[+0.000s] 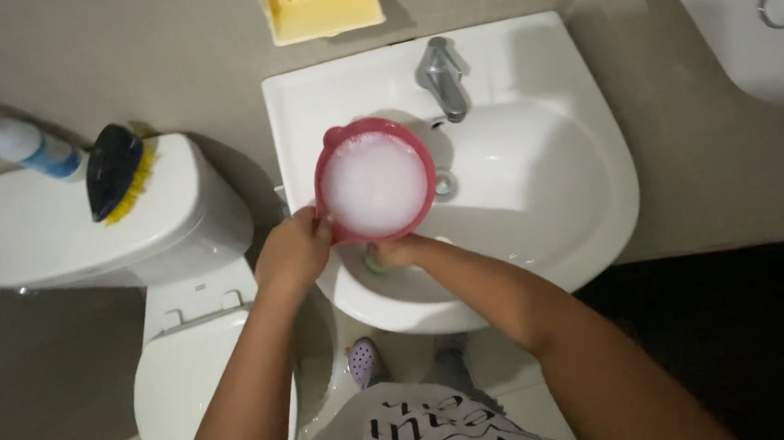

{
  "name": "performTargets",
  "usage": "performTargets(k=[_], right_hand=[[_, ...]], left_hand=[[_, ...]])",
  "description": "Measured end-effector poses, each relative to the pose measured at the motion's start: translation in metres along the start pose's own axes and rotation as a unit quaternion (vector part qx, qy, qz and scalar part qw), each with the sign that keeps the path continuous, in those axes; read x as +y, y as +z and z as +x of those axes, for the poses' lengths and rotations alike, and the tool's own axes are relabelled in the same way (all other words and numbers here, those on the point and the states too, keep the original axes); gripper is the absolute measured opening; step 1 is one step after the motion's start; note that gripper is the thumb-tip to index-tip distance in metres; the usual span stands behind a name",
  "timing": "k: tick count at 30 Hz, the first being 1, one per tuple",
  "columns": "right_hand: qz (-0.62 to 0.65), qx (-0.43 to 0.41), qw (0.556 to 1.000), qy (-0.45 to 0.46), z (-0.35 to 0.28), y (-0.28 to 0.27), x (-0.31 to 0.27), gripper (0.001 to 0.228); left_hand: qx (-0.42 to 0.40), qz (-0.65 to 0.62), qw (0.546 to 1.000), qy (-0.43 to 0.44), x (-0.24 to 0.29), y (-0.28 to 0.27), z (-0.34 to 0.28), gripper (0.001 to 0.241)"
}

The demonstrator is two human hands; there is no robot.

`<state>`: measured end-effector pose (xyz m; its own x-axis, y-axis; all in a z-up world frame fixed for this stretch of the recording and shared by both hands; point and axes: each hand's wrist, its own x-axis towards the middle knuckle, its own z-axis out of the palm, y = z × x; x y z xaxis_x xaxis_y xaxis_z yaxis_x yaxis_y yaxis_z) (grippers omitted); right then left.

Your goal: The person disassembles a broom and dustpan, placing the parts into a trash bin. They then scoop water from a bucket into a red basin, add soap and liquid cleaner, and scrub the basin and sink with a sponge.

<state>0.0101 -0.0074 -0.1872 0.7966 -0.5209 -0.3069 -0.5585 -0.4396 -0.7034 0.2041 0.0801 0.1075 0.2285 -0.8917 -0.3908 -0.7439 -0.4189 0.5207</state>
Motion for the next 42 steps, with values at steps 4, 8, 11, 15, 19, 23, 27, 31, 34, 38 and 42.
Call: performTargets(k=[4,8,11,15,19,23,27,31,34,38,42], right_hand=[[-0.019,0.156,0.985,-0.066,0.013,-0.020,-0.006,0.028],[-0.095,0.031,0.995,0.011,0.011,-0.031,-0.003,0.042],[-0.143,-0.036,0.988,0.048,0.012,-0.038,-0.003,0.051],[-0.058,-0.006,0.992,-0.108,0.009,-0.027,0.001,0.069],[-0.036,0.118,0.987,-0.100,0.022,-0.049,0.001,0.052],[-0.078,0.187,0.979,-0.019,0.029,-0.078,0.069,0.037],[-0.466,0.134,0.874,0.017,-0.015,-0.124,0.109,0.022],[-0.469,0.058,0.878,0.081,-0.065,-0.159,0.075,0.016],[-0.469,0.108,0.858,0.180,-0.064,-0.152,0.109,0.013],[-0.357,-0.069,0.911,0.196,-0.046,-0.098,0.171,0.018],[-0.303,-0.200,0.918,0.160,-0.045,-0.068,0.097,0.035]], left_hand=[[0.027,-0.017,0.999,-0.009,-0.007,-0.008,-0.008,0.037],[0.047,-0.063,0.995,-0.054,-0.009,-0.016,-0.021,0.037],[0.061,-0.078,0.993,-0.068,-0.004,-0.021,-0.030,0.037],[0.090,-0.087,0.988,-0.089,-0.003,-0.019,-0.041,0.038],[0.087,-0.120,0.980,-0.131,0.004,-0.011,-0.047,0.036],[0.105,-0.118,0.972,-0.174,0.014,-0.002,-0.057,0.037],[0.113,-0.135,0.967,-0.183,0.013,0.012,-0.062,0.037],[0.113,-0.145,0.963,-0.197,0.018,0.022,-0.066,0.038],[0.108,-0.169,0.955,-0.217,0.028,0.024,-0.068,0.037],[0.127,-0.148,0.962,-0.192,0.034,0.029,-0.069,0.035],[0.084,-0.128,0.961,-0.231,0.056,0.025,-0.069,0.036]])
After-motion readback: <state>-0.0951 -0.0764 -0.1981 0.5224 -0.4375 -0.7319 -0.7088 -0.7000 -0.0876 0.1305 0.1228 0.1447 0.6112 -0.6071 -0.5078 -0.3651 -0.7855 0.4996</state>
